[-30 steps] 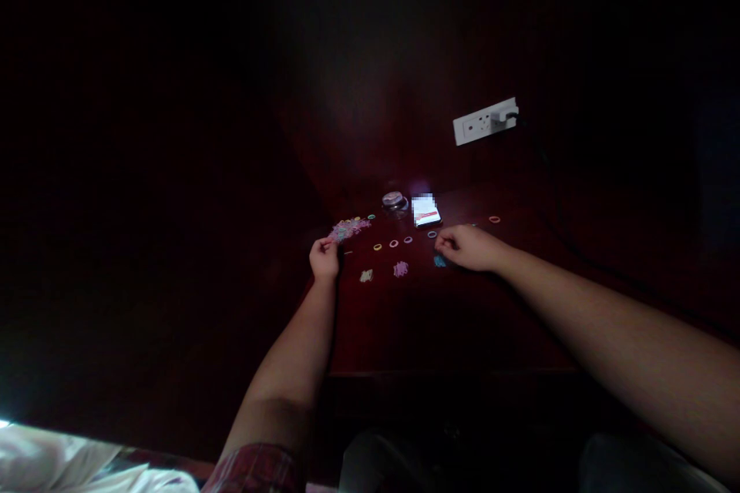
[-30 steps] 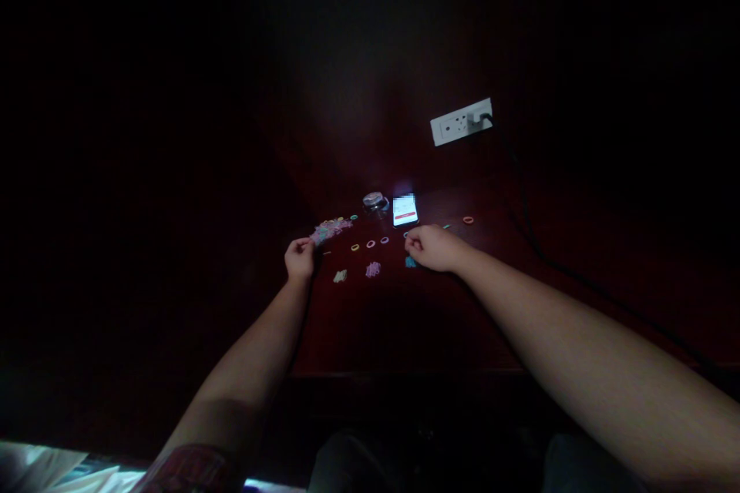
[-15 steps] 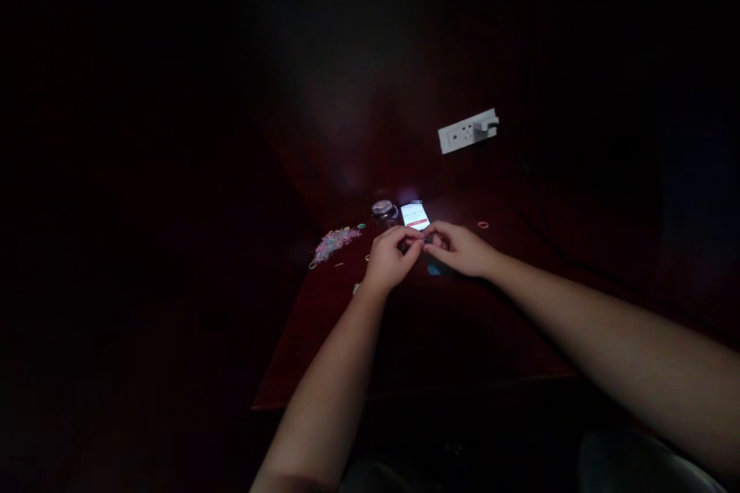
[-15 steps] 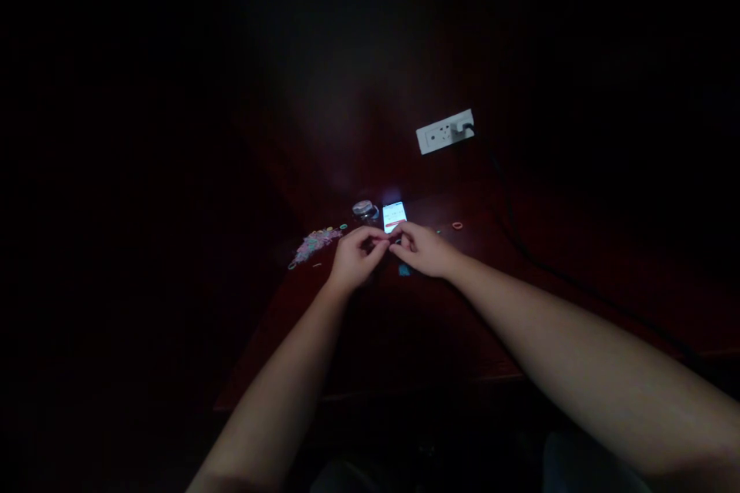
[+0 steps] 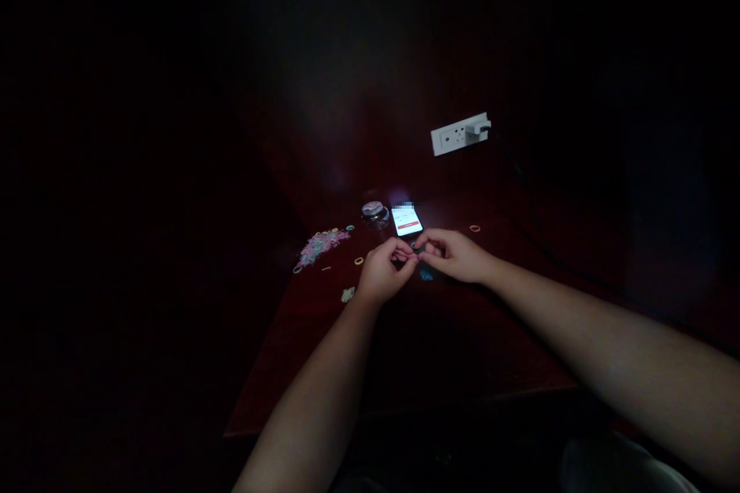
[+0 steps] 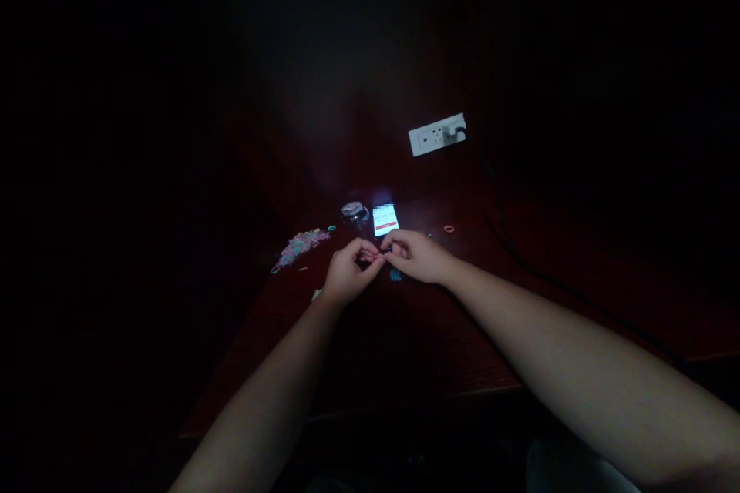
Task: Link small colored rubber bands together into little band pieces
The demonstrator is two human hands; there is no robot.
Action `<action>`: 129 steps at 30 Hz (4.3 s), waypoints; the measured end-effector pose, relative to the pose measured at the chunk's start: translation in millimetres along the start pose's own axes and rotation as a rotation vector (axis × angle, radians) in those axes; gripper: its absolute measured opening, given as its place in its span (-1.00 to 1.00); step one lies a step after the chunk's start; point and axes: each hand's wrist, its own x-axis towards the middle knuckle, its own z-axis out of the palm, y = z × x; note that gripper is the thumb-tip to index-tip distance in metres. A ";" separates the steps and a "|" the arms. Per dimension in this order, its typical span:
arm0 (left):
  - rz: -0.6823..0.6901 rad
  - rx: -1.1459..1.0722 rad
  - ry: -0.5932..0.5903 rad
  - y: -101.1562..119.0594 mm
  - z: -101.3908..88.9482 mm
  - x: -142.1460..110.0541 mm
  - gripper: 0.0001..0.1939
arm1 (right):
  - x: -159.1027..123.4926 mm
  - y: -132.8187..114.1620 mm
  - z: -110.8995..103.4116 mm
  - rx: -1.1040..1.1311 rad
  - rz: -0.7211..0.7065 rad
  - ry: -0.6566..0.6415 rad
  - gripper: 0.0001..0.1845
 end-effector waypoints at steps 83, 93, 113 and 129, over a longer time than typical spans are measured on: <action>-0.095 -0.005 -0.010 3.0 -0.2 -2.8 -0.85 | -3.4 3.6 -5.0 -0.093 -0.070 0.022 -0.92; -0.116 -0.031 0.036 -6.1 3.2 -3.1 -0.87 | -2.7 2.8 -5.8 -0.107 -0.075 0.043 -0.96; -0.126 -0.072 0.009 -2.7 4.1 -3.8 -0.85 | -3.9 0.4 -4.0 -0.106 -0.080 0.033 -0.92; -0.108 -0.053 0.028 0.8 2.2 -3.4 -0.89 | -2.6 4.9 -5.1 -0.138 -0.097 0.051 -0.97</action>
